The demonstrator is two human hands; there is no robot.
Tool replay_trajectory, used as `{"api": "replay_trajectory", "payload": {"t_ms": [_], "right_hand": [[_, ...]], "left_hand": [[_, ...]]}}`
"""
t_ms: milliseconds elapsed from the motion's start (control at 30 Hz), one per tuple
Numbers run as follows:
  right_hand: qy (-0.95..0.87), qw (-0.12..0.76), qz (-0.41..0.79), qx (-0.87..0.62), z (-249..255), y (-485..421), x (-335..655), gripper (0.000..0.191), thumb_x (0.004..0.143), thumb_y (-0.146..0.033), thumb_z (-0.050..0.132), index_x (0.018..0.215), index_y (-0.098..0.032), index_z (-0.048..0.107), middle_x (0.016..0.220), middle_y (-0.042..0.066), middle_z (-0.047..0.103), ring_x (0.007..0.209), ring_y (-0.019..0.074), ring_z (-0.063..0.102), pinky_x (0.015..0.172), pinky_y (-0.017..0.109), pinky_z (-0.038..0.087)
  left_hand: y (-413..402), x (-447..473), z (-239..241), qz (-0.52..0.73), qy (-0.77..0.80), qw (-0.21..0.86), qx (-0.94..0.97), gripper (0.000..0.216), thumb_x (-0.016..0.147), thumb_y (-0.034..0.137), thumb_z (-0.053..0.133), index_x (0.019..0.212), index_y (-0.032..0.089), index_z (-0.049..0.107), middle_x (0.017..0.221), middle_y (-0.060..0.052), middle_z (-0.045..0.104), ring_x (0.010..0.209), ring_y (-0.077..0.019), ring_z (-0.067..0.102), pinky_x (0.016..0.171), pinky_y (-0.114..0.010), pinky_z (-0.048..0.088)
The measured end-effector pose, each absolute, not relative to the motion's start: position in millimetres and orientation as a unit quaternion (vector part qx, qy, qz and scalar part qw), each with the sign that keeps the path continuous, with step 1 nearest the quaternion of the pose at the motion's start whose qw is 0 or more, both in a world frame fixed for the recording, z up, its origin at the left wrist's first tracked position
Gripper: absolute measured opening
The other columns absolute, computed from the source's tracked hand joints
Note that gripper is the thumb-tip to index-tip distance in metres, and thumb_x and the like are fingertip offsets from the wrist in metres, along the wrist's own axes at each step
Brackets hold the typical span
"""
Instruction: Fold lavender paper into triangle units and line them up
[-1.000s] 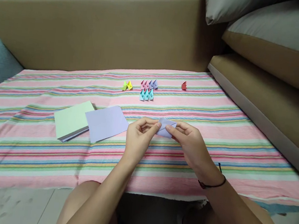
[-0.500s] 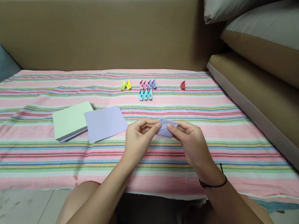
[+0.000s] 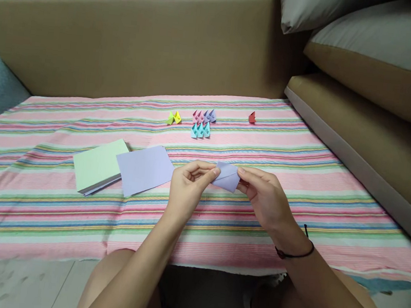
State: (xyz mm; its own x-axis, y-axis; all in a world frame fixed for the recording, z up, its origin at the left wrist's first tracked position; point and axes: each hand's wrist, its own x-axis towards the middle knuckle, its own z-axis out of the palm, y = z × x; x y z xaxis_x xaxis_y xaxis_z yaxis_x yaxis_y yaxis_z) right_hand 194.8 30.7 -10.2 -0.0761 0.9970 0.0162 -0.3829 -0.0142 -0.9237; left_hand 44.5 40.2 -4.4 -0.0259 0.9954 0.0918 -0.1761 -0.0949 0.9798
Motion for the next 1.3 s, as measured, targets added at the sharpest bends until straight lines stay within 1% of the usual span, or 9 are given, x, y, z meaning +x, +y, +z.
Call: {"api": "replay_trajectory", "payload": {"t_ms": [133, 300, 467, 700, 800, 900, 967, 1100, 1300], "right_hand": [[-0.409, 0.564, 0.623, -0.356, -9.9, 31.0, 197.3, 0.013, 0.081, -0.030, 0.065, 0.081, -0.020, 0.074, 0.086, 0.004, 0.071, 0.091, 0.0225, 0.066, 0.082, 0.036, 0.053], [-0.432, 0.537, 0.628, -0.361, -8.8, 31.8, 198.0, 0.030, 0.086, -0.046, 0.056, 0.086, -0.020, 0.072, 0.091, 0.006, 0.071, 0.091, 0.0225, 0.066, 0.079, 0.035, 0.053], [-0.480, 0.564, 0.513, -0.434, -12.9, 32.8, 198.3, 0.015, 0.077, -0.035, 0.070, 0.082, -0.021, 0.070, 0.080, 0.002, 0.068, 0.080, 0.0169, 0.063, 0.077, 0.030, 0.052], [-0.474, 0.528, 0.565, -0.421, -12.1, 34.6, 204.7, 0.021, 0.082, -0.035, 0.065, 0.073, -0.017, 0.070, 0.067, 0.000, 0.060, 0.069, 0.0127, 0.057, 0.068, 0.025, 0.048], [-0.478, 0.503, 0.596, -0.403, -10.6, 36.4, 208.5, 0.018, 0.081, -0.033, 0.065, 0.072, -0.018, 0.070, 0.069, 0.000, 0.061, 0.068, 0.0119, 0.057, 0.068, 0.025, 0.048], [-0.471, 0.493, 0.619, -0.390, -9.7, 38.0, 212.6, 0.017, 0.084, -0.032, 0.061, 0.082, -0.019, 0.071, 0.077, 0.002, 0.065, 0.074, 0.0135, 0.061, 0.074, 0.027, 0.050], [-0.477, 0.501, 0.590, -0.416, -9.6, 38.3, 214.2, 0.020, 0.085, -0.035, 0.059, 0.084, -0.019, 0.071, 0.080, 0.003, 0.067, 0.078, 0.0152, 0.062, 0.075, 0.028, 0.050], [-0.537, 0.494, 0.487, -0.480, -10.4, 37.6, 214.4, 0.019, 0.081, -0.036, 0.065, 0.074, -0.018, 0.068, 0.075, 0.002, 0.066, 0.074, 0.0144, 0.062, 0.071, 0.026, 0.050], [-0.562, 0.470, 0.485, -0.478, -7.9, 38.0, 214.8, 0.018, 0.084, -0.032, 0.060, 0.075, -0.019, 0.067, 0.076, 0.001, 0.066, 0.073, 0.0134, 0.061, 0.070, 0.025, 0.049]], "left_hand": [[41.8, 42.0, -6.7, 0.567, 0.421, 0.530, 0.469, 0.014, 0.065, 0.026, 0.078, 0.072, 0.017, 0.071, 0.072, -0.002, 0.071, 0.069, -0.0143, 0.063, 0.068, -0.027, 0.050], [42.2, 41.3, -6.2, 0.576, 0.432, 0.513, 0.467, 0.013, 0.066, 0.026, 0.077, 0.070, 0.017, 0.070, 0.071, -0.002, 0.071, 0.067, -0.0132, 0.063, 0.068, -0.026, 0.050], [39.8, 44.4, -4.4, 0.569, 0.454, 0.492, 0.477, 0.015, 0.065, 0.026, 0.078, 0.072, 0.015, 0.070, 0.069, -0.002, 0.071, 0.065, -0.0131, 0.063, 0.065, -0.024, 0.050], [41.6, 41.5, -3.2, 0.544, 0.462, 0.526, 0.463, 0.018, 0.062, 0.026, 0.080, 0.074, 0.014, 0.072, 0.069, -0.003, 0.072, 0.067, -0.0137, 0.065, 0.065, -0.023, 0.051], [43.0, 39.3, -2.7, 0.544, 0.465, 0.522, 0.464, 0.018, 0.063, 0.027, 0.080, 0.073, 0.014, 0.072, 0.069, -0.002, 0.072, 0.066, -0.0130, 0.064, 0.064, -0.023, 0.050], [44.4, 37.4, -2.7, 0.548, 0.466, 0.513, 0.468, 0.017, 0.063, 0.027, 0.080, 0.072, 0.014, 0.072, 0.069, -0.002, 0.072, 0.066, -0.0132, 0.065, 0.065, -0.023, 0.050], [45.0, 36.5, -3.0, 0.548, 0.467, 0.511, 0.470, 0.018, 0.063, 0.027, 0.080, 0.072, 0.014, 0.072, 0.069, -0.002, 0.072, 0.067, -0.0137, 0.065, 0.065, -0.024, 0.050], [45.1, 36.7, -3.3, 0.542, 0.471, 0.506, 0.479, 0.018, 0.064, 0.027, 0.079, 0.073, 0.014, 0.072, 0.069, -0.003, 0.072, 0.067, -0.0144, 0.065, 0.065, -0.024, 0.051], [44.7, 37.1, -3.7, 0.534, 0.476, 0.503, 0.485, 0.017, 0.065, 0.027, 0.078, 0.073, 0.014, 0.072, 0.070, -0.003, 0.073, 0.068, -0.0146, 0.066, 0.065, -0.024, 0.051]]}}
